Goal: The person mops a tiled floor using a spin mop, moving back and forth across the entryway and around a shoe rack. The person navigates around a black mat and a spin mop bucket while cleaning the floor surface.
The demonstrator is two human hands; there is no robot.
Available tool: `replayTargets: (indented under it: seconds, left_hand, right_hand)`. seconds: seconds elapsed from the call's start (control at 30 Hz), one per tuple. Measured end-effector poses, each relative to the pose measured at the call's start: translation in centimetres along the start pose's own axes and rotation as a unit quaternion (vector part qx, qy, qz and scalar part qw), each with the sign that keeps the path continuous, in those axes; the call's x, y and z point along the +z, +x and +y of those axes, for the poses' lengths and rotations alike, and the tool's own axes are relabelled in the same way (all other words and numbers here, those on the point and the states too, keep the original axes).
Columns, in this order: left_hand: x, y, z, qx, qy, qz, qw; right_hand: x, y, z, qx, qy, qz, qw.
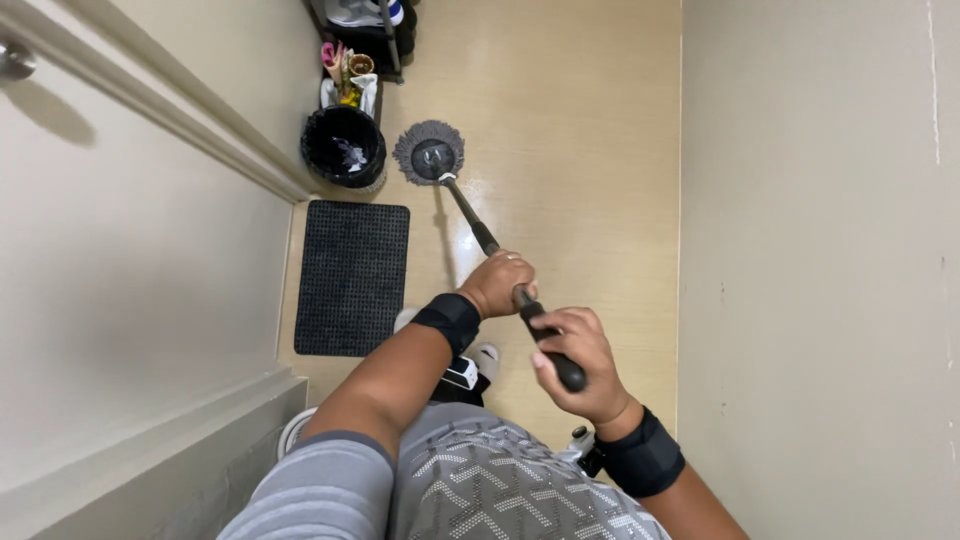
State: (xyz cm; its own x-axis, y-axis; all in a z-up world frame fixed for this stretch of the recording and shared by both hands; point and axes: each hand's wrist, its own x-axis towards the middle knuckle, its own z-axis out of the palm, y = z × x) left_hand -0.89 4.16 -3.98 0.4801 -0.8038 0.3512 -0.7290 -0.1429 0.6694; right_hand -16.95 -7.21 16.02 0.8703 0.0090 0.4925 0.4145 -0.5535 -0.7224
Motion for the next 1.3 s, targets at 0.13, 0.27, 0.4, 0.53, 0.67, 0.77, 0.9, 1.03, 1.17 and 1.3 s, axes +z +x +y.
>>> replayTargets:
  seconds: [0.13, 0.27, 0.4, 0.53, 0.67, 0.77, 0.9, 1.03, 1.17, 1.3]
  left_hand:
    - [-1.0, -2.4, 0.4, -0.034, -0.033, 0.014, 0.999]
    - [-0.8, -4.3, 0.4, -0.068, -0.006, -0.009, 0.998]
    - [-0.8, -7.4, 1.1, -0.171, 0.011, -0.038, 0.984]
    - [-4.8, -11.1, 5.0, -0.181, 0.015, -0.032, 0.983]
    - [-9.1, -14.9, 8.6, -0.215, 0.001, -0.09, 0.972]
    - [-10.2, -17.2, 10.5, -0.247, -0.034, -0.113, 0.962]
    - [-10.7, -18.8, 11.5, -0.278, -0.091, -0.116, 0.949]
    - [-9.3, -19.3, 10.5, -0.275, -0.078, -0.091, 0.954]
    - [-8.3, -19.1, 8.7, -0.253, -0.069, -0.044, 0.964]
    - [-8.8, -18.9, 6.4, -0.274, -0.042, -0.027, 0.961]
  right_hand:
    - [0.6, -0.3, -3.4, 0.018, -0.069, -0.069, 0.995]
    - [1.1, -1.1, -5.6, 0.203, -0.092, -0.142, 0.964]
    - [2.6, -2.8, -6.8, 0.264, -0.017, -0.21, 0.941]
    - [6.3, -5.6, -6.9, 0.224, -0.095, -0.24, 0.94]
    - [10.1, -6.3, -8.4, 0.302, -0.16, -0.23, 0.911]
    - [12.5, -7.4, -8.8, 0.268, -0.185, -0.202, 0.924]
    - [14.9, -7.2, -9.1, 0.248, -0.188, -0.145, 0.939]
    - [16.1, -6.4, -8.1, 0.276, -0.199, -0.143, 0.929]
    - [17.5, -6.3, -3.5, 0.28, -0.224, -0.126, 0.925]
    - [19.5, -3.5, 0.7, 0.243, -0.187, -0.079, 0.949]
